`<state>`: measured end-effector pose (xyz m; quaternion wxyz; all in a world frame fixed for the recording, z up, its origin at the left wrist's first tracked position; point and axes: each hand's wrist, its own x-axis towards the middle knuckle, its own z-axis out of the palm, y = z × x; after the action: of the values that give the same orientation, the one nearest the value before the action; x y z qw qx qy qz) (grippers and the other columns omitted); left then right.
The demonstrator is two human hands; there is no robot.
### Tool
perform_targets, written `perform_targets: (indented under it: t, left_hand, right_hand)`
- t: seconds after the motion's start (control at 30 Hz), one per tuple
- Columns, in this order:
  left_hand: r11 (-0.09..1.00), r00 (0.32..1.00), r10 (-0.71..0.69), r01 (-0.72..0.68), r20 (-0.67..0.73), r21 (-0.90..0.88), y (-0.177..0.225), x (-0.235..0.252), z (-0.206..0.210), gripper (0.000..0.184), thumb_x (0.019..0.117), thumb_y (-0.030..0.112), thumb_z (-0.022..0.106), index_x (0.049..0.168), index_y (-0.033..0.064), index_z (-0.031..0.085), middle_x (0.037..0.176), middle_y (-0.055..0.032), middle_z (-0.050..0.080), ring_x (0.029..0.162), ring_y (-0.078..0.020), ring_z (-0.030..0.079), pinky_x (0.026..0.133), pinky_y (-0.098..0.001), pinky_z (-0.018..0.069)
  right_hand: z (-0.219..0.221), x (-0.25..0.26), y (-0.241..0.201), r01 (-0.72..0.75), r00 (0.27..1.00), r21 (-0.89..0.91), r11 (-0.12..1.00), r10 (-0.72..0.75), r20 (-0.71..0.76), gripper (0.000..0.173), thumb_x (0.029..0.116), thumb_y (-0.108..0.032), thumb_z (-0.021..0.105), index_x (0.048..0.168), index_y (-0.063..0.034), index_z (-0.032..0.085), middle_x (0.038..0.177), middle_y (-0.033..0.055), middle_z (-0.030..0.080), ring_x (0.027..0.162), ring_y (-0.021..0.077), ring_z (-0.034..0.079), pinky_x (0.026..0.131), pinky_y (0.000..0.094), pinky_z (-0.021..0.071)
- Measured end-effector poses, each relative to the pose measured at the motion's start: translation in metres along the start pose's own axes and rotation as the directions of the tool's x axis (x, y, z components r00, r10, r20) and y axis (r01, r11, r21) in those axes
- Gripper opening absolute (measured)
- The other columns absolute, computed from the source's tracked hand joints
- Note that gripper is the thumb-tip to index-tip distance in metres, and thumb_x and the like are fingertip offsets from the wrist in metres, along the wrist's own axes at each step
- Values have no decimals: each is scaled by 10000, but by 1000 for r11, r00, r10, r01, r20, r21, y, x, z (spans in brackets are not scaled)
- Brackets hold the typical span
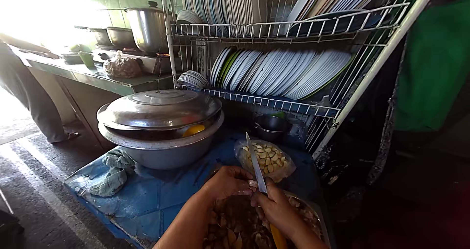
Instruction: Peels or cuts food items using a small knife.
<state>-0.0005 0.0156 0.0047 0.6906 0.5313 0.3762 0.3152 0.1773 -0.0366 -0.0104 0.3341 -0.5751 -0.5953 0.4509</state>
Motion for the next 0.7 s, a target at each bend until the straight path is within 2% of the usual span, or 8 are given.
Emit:
perform_targets:
  t: [0.17, 0.27, 0.3, 0.37, 0.43, 0.47, 0.6, 0.7]
  left_hand:
    - [994, 998, -18, 12, -56, -106, 0, 0, 4, 144, 1025, 35, 591, 1113, -62, 650, 1012, -123, 713, 873, -176, 732, 828, -305, 618]
    - [979, 998, 56, -51, -20, 198, -9, 6, -2, 167, 919, 4, 726, 1076, -32, 682, 1000, -91, 693, 884, -132, 695, 842, -280, 597]
    - [915, 997, 70, -70, 13, 398, -12, 8, -3, 209, 902, 51, 759, 1087, -23, 696, 1025, -98, 696, 922, -136, 683, 874, -293, 576]
    - [591, 996, -17, -58, 85, 805, -15, 8, 4, 249, 930, 97, 717, 1143, -33, 701, 1168, -194, 680, 1119, -293, 644, 1020, -474, 499]
    - [232, 976, -212, 6, 44, 973, -16, 8, 23, 267, 932, 31, 652, 1182, -61, 648, 1281, -284, 602, 1237, -459, 562, 1012, -654, 448]
    - [146, 965, -263, 37, 3, 989, -16, 8, 33, 269, 947, 15, 628, 1203, -68, 624, 1310, -296, 579, 1251, -485, 548, 987, -679, 453]
    - [72, 956, -283, 100, -75, 992, -11, 1, 46, 308, 970, -6, 580, 1267, -89, 580, 1337, -305, 560, 1255, -492, 547, 969, -670, 466]
    - [179, 976, -212, 84, -45, 980, -7, 2, 33, 309, 958, 89, 642, 1251, -11, 641, 1329, -256, 593, 1275, -446, 548, 1011, -659, 452]
  right_hand:
    - [1, -1, -2, -2, 997, 14, 1000, 3, -73, 240, 1020, -79, 463, 1256, -34, 456, 798, 30, 625, 536, 104, 586, 508, 260, 524]
    - [0, -1, -2, -14, 992, 23, 1000, 17, -129, 323, 1015, -79, 464, 1331, -15, 437, 803, 43, 632, 525, 115, 581, 495, 276, 523]
    - [0, -1, -1, -23, 988, 27, 999, 27, -149, 340, 1011, -68, 465, 1346, -11, 433, 802, 45, 635, 517, 117, 575, 489, 277, 518]
    - [-1, 1, -1, -41, 983, 29, 999, 46, -175, 341, 1009, -53, 470, 1346, -9, 441, 790, 40, 635, 507, 115, 568, 482, 272, 511]
    - [-1, 1, -1, -35, 982, 34, 999, 40, -182, 337, 1002, -51, 480, 1334, -2, 448, 780, 36, 630, 511, 109, 569, 485, 263, 506]
    - [-1, 0, -1, -30, 983, 36, 999, 36, -181, 336, 997, -48, 484, 1328, -1, 455, 779, 35, 628, 516, 108, 572, 490, 261, 508]
    - [-1, 0, -1, -10, 983, 49, 999, 19, -180, 304, 995, -35, 481, 1297, -1, 479, 764, 30, 627, 504, 99, 564, 484, 245, 501]
    - [-2, 0, -2, -32, 986, 29, 999, 36, -160, 309, 1003, -43, 464, 1310, -7, 472, 781, 34, 628, 507, 100, 563, 483, 250, 501]
